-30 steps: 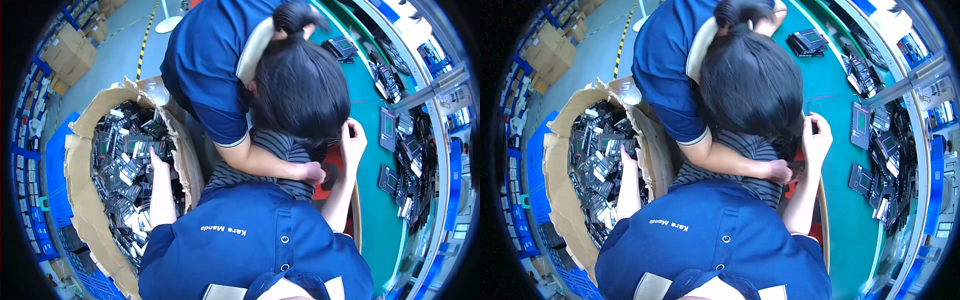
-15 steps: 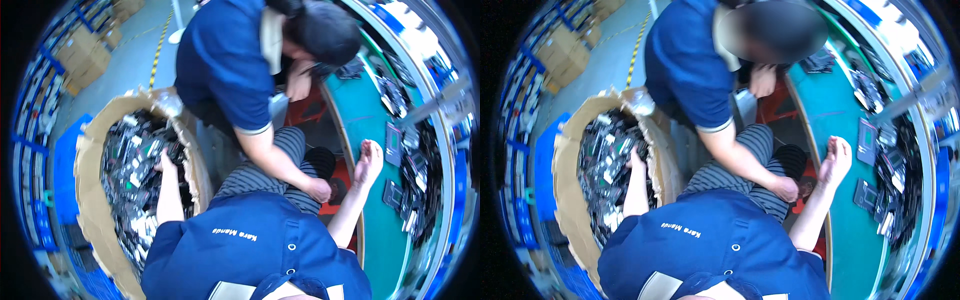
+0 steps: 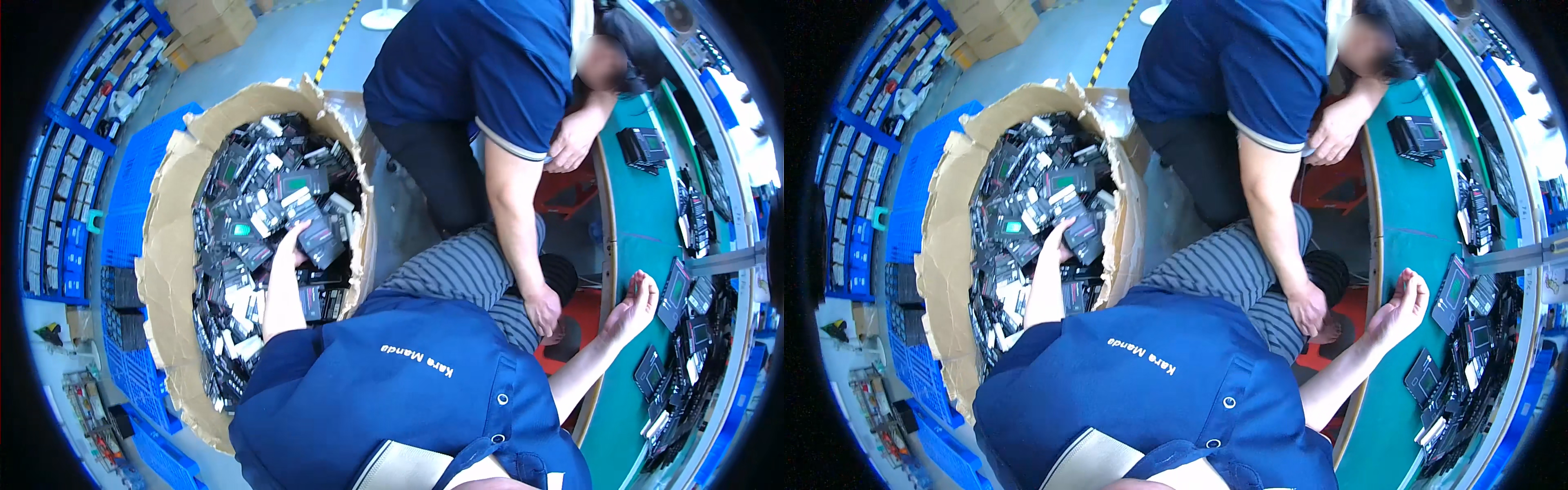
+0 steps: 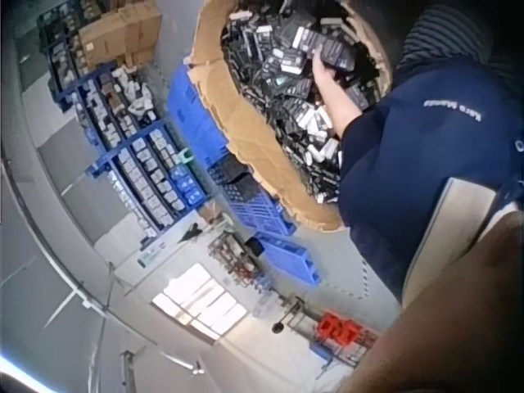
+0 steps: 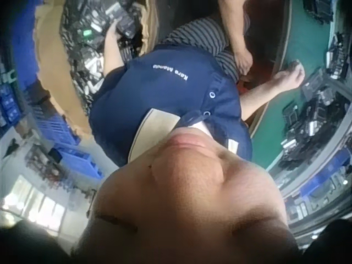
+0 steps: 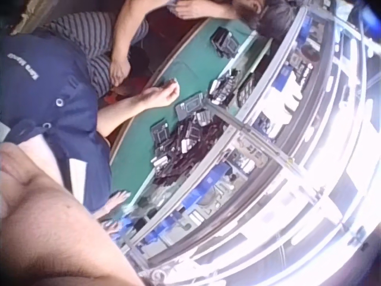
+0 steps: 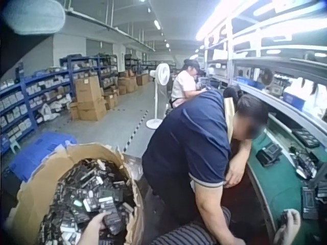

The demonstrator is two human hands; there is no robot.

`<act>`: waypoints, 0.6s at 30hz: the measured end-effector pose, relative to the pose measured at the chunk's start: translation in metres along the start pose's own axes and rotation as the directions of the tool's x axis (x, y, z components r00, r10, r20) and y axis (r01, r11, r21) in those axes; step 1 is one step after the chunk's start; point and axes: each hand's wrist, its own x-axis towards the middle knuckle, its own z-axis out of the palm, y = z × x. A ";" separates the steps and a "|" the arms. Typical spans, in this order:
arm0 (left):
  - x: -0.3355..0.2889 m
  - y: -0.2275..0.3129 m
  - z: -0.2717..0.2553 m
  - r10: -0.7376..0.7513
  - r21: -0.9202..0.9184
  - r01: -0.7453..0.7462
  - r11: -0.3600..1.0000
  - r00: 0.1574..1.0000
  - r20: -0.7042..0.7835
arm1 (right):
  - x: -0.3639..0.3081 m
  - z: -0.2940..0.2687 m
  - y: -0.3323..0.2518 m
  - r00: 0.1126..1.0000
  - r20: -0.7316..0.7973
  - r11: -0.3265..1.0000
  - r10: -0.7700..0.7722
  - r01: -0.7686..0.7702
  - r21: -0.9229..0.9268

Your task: The person picks up small electronic components from a large cardboard box and places them into clear plastic packaging sleeves on a green workbench. They handle the items one by one, inserting them into the sleeves and stacking the packaged units.

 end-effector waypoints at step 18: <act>0.035 -0.003 -0.006 0.143 -0.001 -0.144 0.990 0.988 0.050 | -0.008 0.018 -0.005 0.999 -0.024 0.995 -0.047 0.045 -0.091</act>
